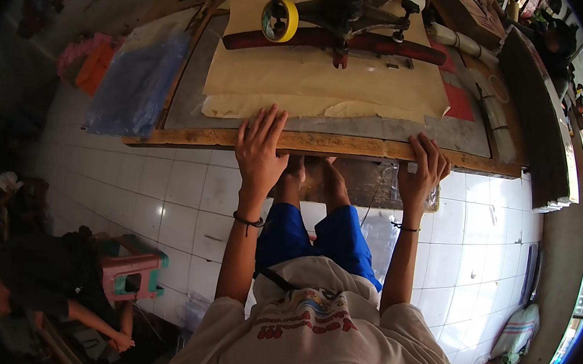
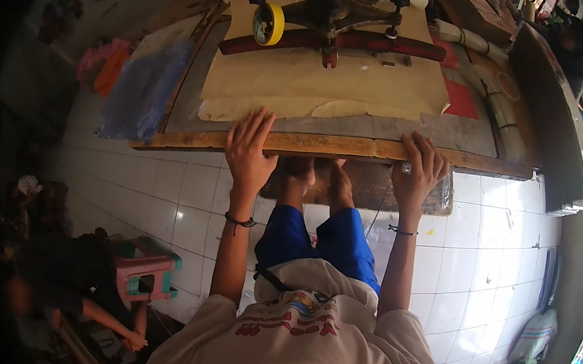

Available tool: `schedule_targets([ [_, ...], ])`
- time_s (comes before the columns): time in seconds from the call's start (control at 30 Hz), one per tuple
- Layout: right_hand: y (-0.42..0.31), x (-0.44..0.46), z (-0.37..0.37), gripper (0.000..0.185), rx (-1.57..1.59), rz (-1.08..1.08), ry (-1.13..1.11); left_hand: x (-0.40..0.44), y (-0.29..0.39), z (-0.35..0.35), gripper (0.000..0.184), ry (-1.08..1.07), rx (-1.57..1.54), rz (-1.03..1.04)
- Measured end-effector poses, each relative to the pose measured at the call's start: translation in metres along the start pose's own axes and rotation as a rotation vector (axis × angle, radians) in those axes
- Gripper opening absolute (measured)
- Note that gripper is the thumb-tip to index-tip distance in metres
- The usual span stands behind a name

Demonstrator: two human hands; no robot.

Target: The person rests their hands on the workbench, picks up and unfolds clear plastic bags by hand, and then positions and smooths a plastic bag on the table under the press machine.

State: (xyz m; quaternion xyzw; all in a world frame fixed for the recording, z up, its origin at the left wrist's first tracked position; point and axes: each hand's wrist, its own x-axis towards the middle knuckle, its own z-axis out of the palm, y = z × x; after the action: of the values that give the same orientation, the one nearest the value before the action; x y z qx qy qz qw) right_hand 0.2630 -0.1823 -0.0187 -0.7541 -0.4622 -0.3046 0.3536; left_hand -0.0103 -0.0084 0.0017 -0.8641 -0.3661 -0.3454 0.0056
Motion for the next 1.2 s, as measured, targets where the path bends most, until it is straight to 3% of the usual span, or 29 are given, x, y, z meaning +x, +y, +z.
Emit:
schedule_targets([
  [1.2, -0.0057, 0.001, -0.0004, 0.061, -0.007, -0.009, 0.036, -0.0033, -0.0061, 0.0016, 0.085, 0.0, -0.043, 0.031],
])
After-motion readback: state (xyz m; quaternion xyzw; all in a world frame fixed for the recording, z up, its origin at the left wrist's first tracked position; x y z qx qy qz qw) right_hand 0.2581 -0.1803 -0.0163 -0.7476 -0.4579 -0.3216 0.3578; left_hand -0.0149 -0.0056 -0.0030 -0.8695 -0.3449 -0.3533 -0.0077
